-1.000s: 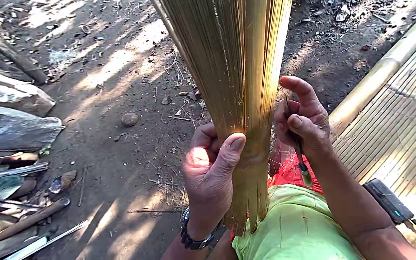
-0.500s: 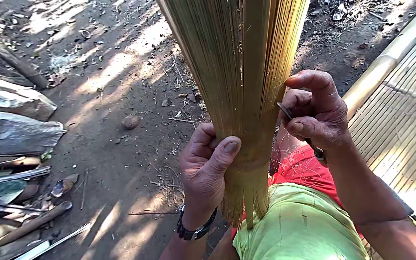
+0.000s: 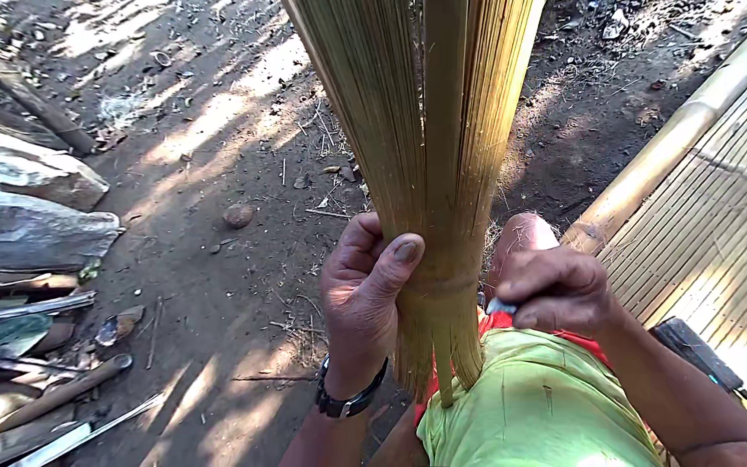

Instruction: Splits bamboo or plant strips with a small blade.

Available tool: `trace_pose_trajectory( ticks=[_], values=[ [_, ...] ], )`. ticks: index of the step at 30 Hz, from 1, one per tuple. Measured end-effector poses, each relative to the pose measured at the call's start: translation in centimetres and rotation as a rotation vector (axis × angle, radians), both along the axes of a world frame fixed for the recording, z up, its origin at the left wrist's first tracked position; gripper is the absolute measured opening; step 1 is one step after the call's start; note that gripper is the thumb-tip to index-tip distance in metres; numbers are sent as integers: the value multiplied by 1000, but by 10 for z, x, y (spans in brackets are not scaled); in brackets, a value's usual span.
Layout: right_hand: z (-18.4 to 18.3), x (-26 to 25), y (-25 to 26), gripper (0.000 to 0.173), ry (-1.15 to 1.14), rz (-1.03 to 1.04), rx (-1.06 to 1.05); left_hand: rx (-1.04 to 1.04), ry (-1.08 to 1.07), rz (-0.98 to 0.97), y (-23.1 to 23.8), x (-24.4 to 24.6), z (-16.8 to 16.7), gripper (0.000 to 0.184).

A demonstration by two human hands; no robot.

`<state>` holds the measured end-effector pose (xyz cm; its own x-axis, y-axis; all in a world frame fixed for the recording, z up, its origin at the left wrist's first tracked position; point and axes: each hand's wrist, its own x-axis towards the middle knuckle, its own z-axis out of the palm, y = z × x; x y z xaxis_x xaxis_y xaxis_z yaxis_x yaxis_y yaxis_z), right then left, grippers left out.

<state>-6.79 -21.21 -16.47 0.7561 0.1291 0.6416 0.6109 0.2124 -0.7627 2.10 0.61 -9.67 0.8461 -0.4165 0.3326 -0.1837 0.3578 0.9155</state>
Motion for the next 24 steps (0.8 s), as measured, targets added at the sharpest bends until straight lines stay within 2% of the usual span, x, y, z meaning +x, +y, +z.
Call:
trace_pose_trajectory(
  ticks=[2, 4, 7, 10, 15, 24],
  values=[
    [11, 1, -9, 34, 93, -172, 15, -2, -1, -8, 1, 0, 0, 18],
    [22, 6, -13, 47, 196, -256, 73, -7, -1, -11, 1, -1, 1, 19],
    [26, 9, -7, 56, 393, -49, 380, 2, 1, 7, 3, -3, 1, 21],
    [23, 13, 3, 53, 547, 224, 590, 16, -12, 31, 3, -3, 1, 20],
    [28, 20, 20, 47, 626, 354, 685, -14, -12, 78, 2, 1, 1, 19],
    [60, 34, 47, 45, 594, 393, 729, -93, -156, 199, 7, 9, 17, 18]
  ],
)
